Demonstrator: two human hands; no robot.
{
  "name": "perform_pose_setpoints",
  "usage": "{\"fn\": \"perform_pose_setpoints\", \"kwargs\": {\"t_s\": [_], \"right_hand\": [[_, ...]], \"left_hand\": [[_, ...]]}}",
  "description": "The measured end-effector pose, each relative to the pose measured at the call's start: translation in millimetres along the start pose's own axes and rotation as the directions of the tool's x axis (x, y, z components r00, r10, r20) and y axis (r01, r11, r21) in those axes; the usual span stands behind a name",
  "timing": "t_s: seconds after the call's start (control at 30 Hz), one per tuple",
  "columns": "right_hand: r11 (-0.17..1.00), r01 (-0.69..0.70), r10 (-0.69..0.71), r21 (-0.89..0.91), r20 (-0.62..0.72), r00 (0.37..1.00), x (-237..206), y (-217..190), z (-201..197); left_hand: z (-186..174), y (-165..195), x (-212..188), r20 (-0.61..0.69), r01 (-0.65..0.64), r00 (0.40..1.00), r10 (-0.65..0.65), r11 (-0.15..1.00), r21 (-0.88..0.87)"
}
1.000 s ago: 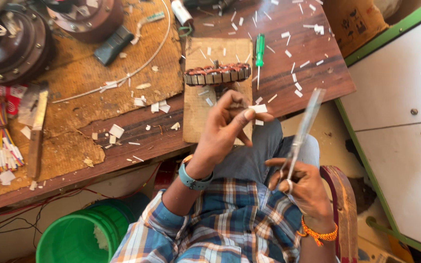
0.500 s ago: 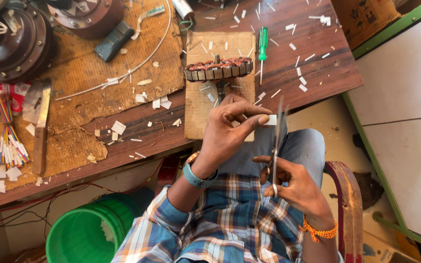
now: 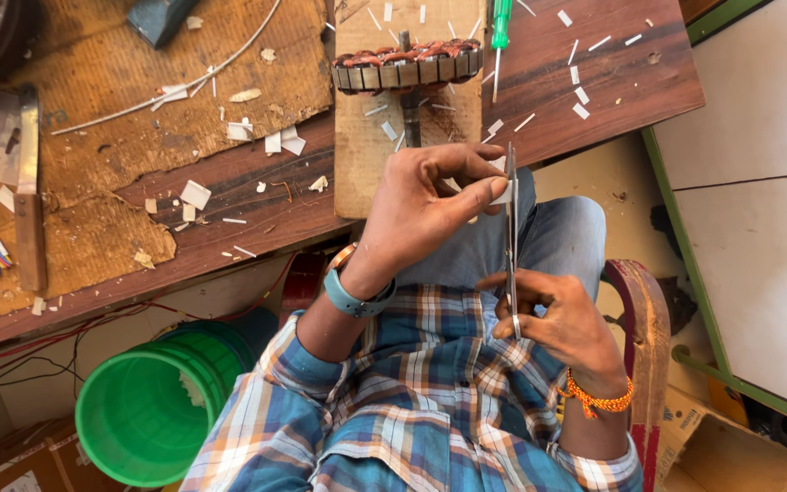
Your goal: The person inserts small white insulating strips into the slots of a cylindrical motor stator. They use a green screwdriver to press the strips into place and scissors to trim excess material. The work is performed at a cluttered workbench with other motor parts visible.
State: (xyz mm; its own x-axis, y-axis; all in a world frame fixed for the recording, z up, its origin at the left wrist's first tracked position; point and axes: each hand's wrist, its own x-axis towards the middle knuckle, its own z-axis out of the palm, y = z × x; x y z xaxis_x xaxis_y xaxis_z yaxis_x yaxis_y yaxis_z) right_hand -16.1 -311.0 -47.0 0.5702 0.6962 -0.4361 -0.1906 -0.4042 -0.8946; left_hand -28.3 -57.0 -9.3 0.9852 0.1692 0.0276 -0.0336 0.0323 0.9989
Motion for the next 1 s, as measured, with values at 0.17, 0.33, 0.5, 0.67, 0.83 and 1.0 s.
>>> {"fn": "perform_pose_setpoints", "kwargs": {"t_s": [0.17, 0.33, 0.5, 0.67, 0.83, 1.0], "right_hand": [[0.986, 0.145, -0.143, 0.079, -0.029, 0.989, -7.5, 15.6, -4.5], [0.901, 0.322, -0.232, 0.291, -0.304, 0.924, -10.5, 17.9, -0.4], [0.858, 0.455, -0.328, 0.238, -0.429, 0.842, 0.8, 17.4, 3.5], [0.93, 0.345, -0.283, 0.126, -0.352, 0.892, 16.3, 13.7, 10.0], [0.992, 0.096, -0.078, 0.078, -0.212, 0.974, 18.7, 4.0, 13.9], [0.989, 0.126, -0.117, 0.071, -0.12, 0.986, 14.5, -0.4, 14.6]], "left_hand": [[-1.2, -0.4, 0.3, 0.002, -0.091, 0.996, 0.091, 0.992, -0.093], [3.6, -4.3, 6.9, 0.159, 0.129, 0.986, -0.044, 0.804, -0.581], [12.0, -9.2, 4.1, -0.001, -0.053, 0.998, 0.059, 0.876, -0.48], [5.2, -9.0, -0.1, -0.09, -0.076, 0.994, 0.06, 0.979, -0.187], [0.1, -5.0, 4.8, 0.04, -0.033, 0.998, 0.053, 0.922, -0.386], [-3.0, 3.6, 1.7, 0.092, 0.055, 0.995, -0.024, 0.936, -0.348]]}}
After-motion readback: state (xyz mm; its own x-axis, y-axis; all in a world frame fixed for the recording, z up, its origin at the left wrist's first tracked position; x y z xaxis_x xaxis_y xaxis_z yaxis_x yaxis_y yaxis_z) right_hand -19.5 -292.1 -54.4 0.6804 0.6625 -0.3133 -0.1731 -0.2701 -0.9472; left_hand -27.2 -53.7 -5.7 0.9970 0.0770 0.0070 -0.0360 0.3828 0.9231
